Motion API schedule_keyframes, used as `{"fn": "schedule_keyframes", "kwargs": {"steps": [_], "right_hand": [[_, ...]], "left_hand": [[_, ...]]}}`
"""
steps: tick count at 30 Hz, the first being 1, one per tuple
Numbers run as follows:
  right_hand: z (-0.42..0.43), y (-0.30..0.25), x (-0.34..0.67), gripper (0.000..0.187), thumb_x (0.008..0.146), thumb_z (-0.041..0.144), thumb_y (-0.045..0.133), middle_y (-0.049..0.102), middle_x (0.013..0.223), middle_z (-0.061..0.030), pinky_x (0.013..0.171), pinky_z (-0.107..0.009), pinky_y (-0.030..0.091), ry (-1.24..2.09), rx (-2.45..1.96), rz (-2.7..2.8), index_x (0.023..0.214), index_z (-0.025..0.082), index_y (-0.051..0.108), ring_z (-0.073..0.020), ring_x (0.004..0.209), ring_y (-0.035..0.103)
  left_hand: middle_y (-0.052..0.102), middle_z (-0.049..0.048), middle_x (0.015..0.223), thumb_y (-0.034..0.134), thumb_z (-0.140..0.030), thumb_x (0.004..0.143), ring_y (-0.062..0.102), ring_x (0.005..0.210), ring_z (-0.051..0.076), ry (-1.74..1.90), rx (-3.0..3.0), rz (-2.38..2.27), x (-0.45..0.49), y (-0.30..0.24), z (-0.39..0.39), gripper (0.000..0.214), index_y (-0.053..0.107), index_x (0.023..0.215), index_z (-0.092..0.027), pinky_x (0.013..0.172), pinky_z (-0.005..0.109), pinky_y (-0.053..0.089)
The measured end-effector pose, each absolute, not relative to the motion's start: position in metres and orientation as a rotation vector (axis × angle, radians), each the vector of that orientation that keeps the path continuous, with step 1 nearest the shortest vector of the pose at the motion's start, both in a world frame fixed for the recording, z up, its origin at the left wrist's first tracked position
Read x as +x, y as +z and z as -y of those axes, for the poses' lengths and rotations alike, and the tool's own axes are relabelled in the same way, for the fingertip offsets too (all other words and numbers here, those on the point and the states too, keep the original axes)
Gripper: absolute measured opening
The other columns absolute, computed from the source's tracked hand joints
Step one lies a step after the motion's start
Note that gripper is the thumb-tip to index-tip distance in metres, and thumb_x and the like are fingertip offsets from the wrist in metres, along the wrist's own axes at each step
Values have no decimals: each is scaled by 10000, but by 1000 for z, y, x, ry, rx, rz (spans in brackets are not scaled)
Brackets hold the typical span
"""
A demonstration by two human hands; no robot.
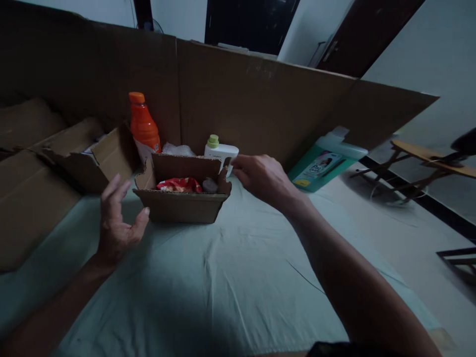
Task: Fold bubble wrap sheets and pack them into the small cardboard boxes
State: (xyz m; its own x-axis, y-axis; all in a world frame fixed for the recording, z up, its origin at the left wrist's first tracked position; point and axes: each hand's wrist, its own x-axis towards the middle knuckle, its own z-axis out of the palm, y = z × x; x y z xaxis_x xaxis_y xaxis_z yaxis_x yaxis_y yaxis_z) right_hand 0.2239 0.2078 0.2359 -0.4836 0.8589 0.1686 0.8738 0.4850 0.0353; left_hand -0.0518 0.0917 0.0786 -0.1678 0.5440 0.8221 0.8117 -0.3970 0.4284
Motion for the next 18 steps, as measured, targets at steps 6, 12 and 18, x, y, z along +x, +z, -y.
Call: {"fn": "schedule_keyframes", "kwargs": {"steps": [6,12,18], "right_hand": [[-179,157,288,248,891,277,599,775,860,-67,689,-330,543,351,-1561,2356,1064,188,752,-198,667,692],[-184,85,257,520,836,274,692,737,1168,-127,785,-373,577,630,-1407,2188,1341,186,600,-221,848,713],[-204,62,217,315,777,201,682,731,995,-68,734,-315,542,711,-1325,2081,1087,170,639,-183,763,655]], "left_hand": [[475,182,1506,670,-271,840,489,1389,332,-1855,-1814,1982,-57,47,-92,701,407,1485,-191,1150,538,426],[512,123,1477,678,-281,808,520,1353,299,-2208,-1790,2285,-51,29,-101,734,403,1489,-254,1124,507,445],[594,103,1339,686,-285,771,584,1263,271,-2353,-1814,2341,-43,24,-109,672,470,1405,-226,1109,453,457]]}}
